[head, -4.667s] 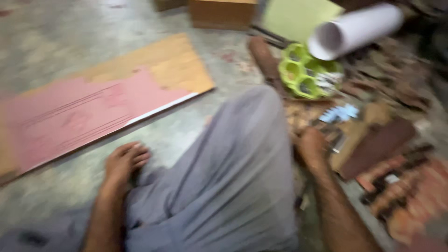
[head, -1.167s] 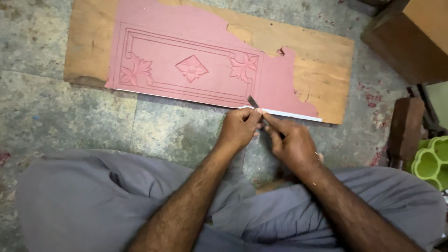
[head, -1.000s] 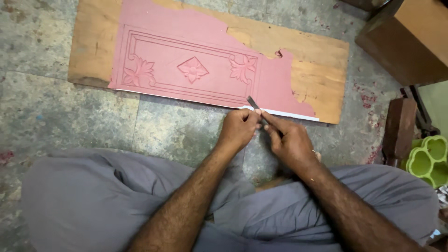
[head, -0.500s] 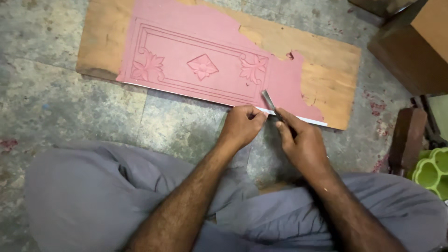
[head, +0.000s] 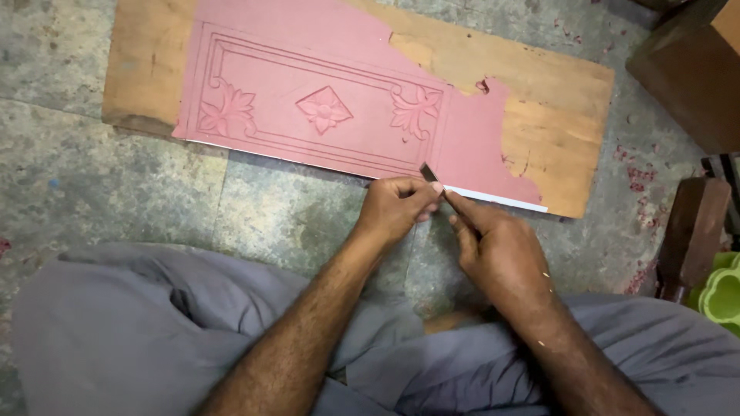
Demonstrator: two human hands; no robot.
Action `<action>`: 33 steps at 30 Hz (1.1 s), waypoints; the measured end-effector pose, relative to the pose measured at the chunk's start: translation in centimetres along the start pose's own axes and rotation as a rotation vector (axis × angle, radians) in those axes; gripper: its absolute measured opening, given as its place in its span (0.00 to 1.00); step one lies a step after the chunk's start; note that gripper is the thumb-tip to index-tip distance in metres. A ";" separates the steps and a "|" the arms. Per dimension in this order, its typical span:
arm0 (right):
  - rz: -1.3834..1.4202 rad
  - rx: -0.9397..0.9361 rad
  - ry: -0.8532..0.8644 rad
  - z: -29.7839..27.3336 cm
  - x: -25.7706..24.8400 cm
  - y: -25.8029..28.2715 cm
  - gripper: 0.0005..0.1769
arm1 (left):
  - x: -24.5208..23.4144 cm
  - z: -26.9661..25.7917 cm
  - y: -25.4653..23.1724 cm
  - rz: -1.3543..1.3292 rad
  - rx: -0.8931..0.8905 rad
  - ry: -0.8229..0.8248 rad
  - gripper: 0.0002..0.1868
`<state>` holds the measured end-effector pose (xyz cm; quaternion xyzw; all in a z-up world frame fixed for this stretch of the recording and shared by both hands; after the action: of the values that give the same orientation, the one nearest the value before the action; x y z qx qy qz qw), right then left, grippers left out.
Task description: The person carves decorative floral patterns into a thin piece of wood using a small hand-held carving chisel. The person holds a template against the wood to guide the carving, occasionally switching to a different tool to refine the edges of the carved design.
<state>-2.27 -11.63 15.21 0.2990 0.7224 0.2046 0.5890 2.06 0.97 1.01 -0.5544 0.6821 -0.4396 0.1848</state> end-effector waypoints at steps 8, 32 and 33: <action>-0.083 0.025 0.015 0.2 -0.2 0.5 0.20 | -0.1 -0.4 -0.8 -0.006 -0.019 0.007 0.12; 0.065 -0.098 -0.110 -0.9 2.5 -2.5 0.21 | -0.6 -3.8 -6.6 1.010 0.226 -0.620 0.48; 0.083 -0.148 -0.132 -1.0 2.6 -2.5 0.21 | -0.6 -3.9 -6.7 1.029 0.106 -0.547 0.54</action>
<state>-4.03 -11.68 11.88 0.2969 0.6519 0.2614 0.6469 3.37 3.10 8.41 -0.2354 0.7681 -0.1676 0.5714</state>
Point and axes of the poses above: each hand's wrist, its own z-axis towards the middle knuckle, its own x-axis out of the palm, y = z × x, the point moved 1 cm from there along z, towards the middle knuckle, and after that the axes turned 13 degrees about z, right-handed, at the moved point
